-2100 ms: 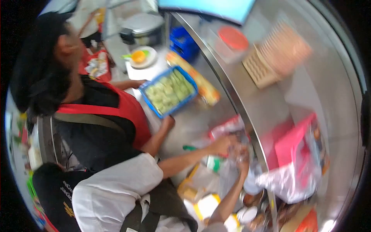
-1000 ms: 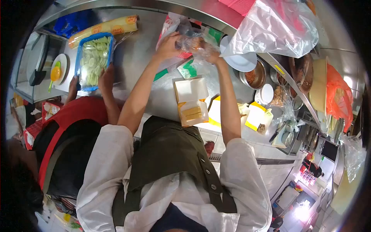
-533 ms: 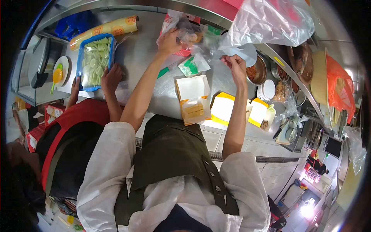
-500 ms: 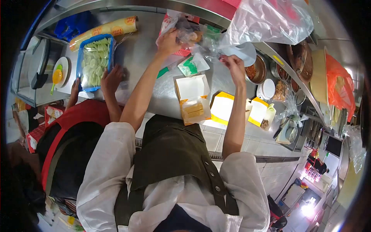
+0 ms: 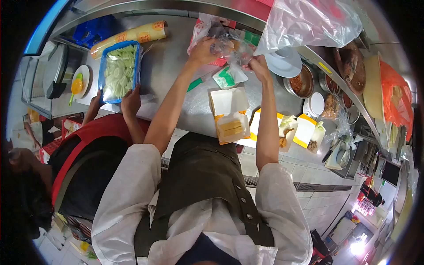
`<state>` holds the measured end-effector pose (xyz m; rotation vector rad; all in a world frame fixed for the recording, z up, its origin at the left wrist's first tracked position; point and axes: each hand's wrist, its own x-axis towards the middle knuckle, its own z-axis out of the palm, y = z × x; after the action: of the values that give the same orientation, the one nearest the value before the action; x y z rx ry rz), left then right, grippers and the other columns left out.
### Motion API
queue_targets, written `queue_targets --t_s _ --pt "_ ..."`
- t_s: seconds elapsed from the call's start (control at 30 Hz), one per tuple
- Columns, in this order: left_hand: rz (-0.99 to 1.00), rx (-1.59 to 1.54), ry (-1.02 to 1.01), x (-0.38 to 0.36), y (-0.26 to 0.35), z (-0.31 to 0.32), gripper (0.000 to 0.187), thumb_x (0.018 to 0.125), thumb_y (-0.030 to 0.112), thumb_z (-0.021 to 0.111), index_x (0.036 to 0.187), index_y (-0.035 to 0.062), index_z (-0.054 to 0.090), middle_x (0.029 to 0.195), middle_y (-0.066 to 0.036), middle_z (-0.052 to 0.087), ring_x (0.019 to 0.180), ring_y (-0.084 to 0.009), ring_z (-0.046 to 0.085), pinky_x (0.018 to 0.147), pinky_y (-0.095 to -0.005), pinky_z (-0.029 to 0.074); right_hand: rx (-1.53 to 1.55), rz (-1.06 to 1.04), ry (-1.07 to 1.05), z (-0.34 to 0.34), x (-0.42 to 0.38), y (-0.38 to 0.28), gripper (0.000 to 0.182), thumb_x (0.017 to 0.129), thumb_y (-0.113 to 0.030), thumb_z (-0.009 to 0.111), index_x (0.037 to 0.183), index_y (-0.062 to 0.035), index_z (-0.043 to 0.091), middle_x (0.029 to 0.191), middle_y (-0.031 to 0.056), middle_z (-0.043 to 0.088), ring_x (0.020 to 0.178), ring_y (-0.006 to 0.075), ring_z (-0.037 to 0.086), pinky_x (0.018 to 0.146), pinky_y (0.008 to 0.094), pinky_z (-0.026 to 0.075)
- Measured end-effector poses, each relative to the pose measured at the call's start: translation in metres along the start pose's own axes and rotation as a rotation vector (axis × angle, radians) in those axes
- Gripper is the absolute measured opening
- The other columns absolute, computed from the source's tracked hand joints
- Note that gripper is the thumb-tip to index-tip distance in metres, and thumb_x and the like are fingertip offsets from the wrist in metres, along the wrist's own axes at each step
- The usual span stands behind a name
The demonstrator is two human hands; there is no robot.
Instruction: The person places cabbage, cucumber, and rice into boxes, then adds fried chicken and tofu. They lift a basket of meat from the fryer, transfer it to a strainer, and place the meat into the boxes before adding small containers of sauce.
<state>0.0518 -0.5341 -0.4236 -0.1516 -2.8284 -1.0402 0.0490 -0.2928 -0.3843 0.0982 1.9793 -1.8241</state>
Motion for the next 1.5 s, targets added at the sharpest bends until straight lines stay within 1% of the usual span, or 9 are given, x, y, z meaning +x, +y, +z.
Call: queue_targets --t_s 0.13,0.23,0.33,0.43,0.67,1.07,1.13,1.43,1.5 --pt "-0.016 -0.010 0.022 0.002 -0.006 0.004 0.055 0.072 0.040 0.077 0.120 0.0168 0.066 0.132 -0.010 0.056 0.124 -0.0300 0.052 0.102 -0.0423 0.044 -0.696 -0.565 0.173 -0.011 0.053 0.051 0.076 0.072 -0.031 0.081 0.137 -0.0074 0.048 0.127 0.0188 0.058 0.114 0.0346 0.058 0.097 0.0445 0.047" --pt "-0.015 -0.045 -0.050 0.007 -0.008 0.002 0.051 0.073 0.041 0.075 0.120 0.0217 0.066 0.134 -0.008 0.055 0.124 -0.0296 0.052 0.102 -0.0420 0.044 -0.784 -0.756 0.369 0.000 0.060 0.051 0.074 0.069 -0.030 0.082 0.134 -0.0085 0.052 0.130 0.0174 0.057 0.125 0.0346 0.050 0.106 0.0420 0.040" --pt "-0.029 -0.034 -0.078 0.006 -0.005 -0.002 0.052 0.074 0.033 0.074 0.123 0.0171 0.064 0.137 -0.010 0.055 0.127 -0.0311 0.051 0.107 -0.0428 0.041 -0.952 -0.808 0.420 0.008 0.055 0.044 0.065 0.071 -0.031 0.083 0.123 -0.0056 0.055 0.105 0.0172 0.065 0.098 0.0357 0.063 0.085 0.0422 0.052" --pt "-0.066 -0.012 -0.071 0.009 -0.012 0.004 0.052 0.075 0.034 0.073 0.123 0.0175 0.063 0.137 -0.008 0.055 0.126 -0.0301 0.053 0.105 -0.0429 0.043 -0.775 -0.465 0.192 0.005 0.055 0.044 0.073 0.069 -0.027 0.083 0.132 -0.0068 0.054 0.129 0.0173 0.059 0.122 0.0322 0.053 0.104 0.0413 0.041" --pt "-0.035 -0.049 0.029 0.003 -0.007 0.006 0.049 0.074 0.031 0.073 0.120 0.0180 0.066 0.133 -0.008 0.055 0.127 -0.0300 0.050 0.104 -0.0419 0.043 -0.432 -0.375 0.073 -0.012 0.062 0.061 0.049 0.080 -0.030 0.078 0.114 0.0010 0.061 0.093 0.0091 0.068 0.075 0.0141 0.065 0.068 0.0304 0.057" --pt "0.128 -0.286 0.277 -0.016 0.015 0.030 0.034 0.070 0.020 0.071 0.102 0.0085 0.068 0.110 -0.015 0.063 0.108 -0.0352 0.057 0.090 -0.0463 0.049 -0.059 -0.051 -0.116 0.027 0.027 0.014 0.045 0.094 -0.036 0.059 0.121 -0.0005 0.057 0.106 0.0091 0.063 0.084 0.0133 0.062 0.073 0.0312 0.060" --pt "0.084 0.015 0.361 -0.019 0.019 0.023 0.028 0.074 0.017 0.070 0.100 0.0051 0.067 0.106 -0.014 0.066 0.093 -0.0348 0.064 0.083 -0.0435 0.052 -0.077 0.004 -0.176 0.020 0.020 0.011 0.044 0.094 -0.035 0.057 0.121 -0.0011 0.057 0.106 0.0089 0.063 0.081 0.0139 0.061 0.074 0.0315 0.060" --pt "-0.550 0.228 0.230 0.034 0.025 0.008 0.045 0.077 0.035 0.064 0.110 0.0050 0.064 0.109 -0.023 0.064 0.101 -0.0415 0.062 0.087 -0.0491 0.051 -0.038 0.059 -0.286 -0.098 -0.083 -0.029 0.040 0.091 -0.023 0.058 0.122 0.0017 0.054 0.104 0.0119 0.061 0.071 0.0160 0.060 0.068 0.0298 0.056" --pt "-0.381 0.156 0.107 0.018 0.036 -0.006 0.045 0.077 0.031 0.066 0.114 0.0054 0.062 0.109 -0.023 0.064 0.103 -0.0414 0.061 0.087 -0.0493 0.051 -0.022 0.048 -0.275 -0.135 -0.114 -0.016 0.042 0.088 -0.018 0.061 0.124 0.0015 0.052 0.107 0.0109 0.060 0.072 0.0158 0.060 0.067 0.0288 0.054"
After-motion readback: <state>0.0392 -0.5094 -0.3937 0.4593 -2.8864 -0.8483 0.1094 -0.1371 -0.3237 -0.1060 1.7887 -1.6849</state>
